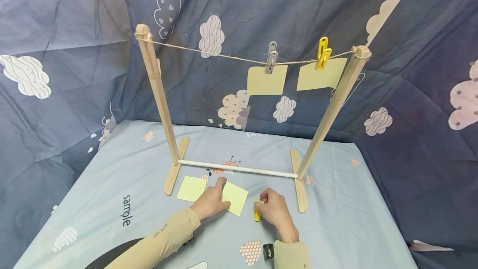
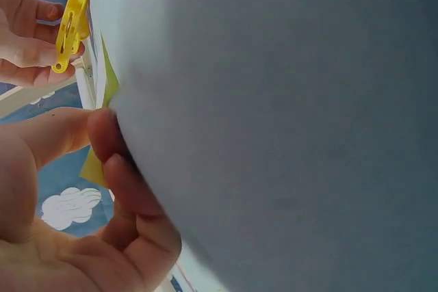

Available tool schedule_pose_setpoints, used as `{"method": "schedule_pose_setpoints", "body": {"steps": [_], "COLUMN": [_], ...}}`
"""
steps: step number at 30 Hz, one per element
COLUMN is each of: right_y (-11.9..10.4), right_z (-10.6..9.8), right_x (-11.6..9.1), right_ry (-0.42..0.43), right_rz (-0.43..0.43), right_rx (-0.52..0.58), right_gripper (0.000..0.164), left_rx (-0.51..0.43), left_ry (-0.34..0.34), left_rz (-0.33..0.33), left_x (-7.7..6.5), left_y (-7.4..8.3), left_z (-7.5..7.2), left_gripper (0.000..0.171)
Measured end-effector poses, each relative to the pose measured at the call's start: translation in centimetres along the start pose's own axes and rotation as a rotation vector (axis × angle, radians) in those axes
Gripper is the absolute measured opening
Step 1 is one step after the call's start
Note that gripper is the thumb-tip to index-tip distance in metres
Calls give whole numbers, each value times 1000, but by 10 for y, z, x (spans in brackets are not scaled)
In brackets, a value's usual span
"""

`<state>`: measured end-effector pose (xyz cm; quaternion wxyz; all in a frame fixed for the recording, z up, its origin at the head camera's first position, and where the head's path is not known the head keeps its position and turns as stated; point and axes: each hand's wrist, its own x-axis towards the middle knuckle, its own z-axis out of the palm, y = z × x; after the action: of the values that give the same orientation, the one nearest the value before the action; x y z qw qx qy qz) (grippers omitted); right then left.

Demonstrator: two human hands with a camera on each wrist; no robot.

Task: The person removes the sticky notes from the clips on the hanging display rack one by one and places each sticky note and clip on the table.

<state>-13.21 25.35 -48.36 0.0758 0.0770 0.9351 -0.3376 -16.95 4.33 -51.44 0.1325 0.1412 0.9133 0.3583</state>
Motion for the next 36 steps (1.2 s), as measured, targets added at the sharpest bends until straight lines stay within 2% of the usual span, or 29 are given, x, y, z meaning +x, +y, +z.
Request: {"method": "schedule_pose_setpoints", "body": {"steps": [6, 14, 25, 36], "right_y": [0, 1, 0, 1], "right_z": [0, 0, -5, -14], "right_x": [0, 0, -1, -1], "right_ry": [16, 15, 18, 44], "right_rz": [-22, -10, 16, -19], "right_rx": [-23, -14, 25, 19], "right_gripper": [25, 27, 31, 31], "left_rx": [75, 49, 65, 86], "left_ry": [33, 75, 79, 60], "left_rz": [29, 50, 113, 100], "left_x": [-3, -6, -9, -5], "left_y": [4, 5, 7, 4], "left_z": [0, 4, 0, -2], "left_gripper": [65, 63, 39, 30]}}
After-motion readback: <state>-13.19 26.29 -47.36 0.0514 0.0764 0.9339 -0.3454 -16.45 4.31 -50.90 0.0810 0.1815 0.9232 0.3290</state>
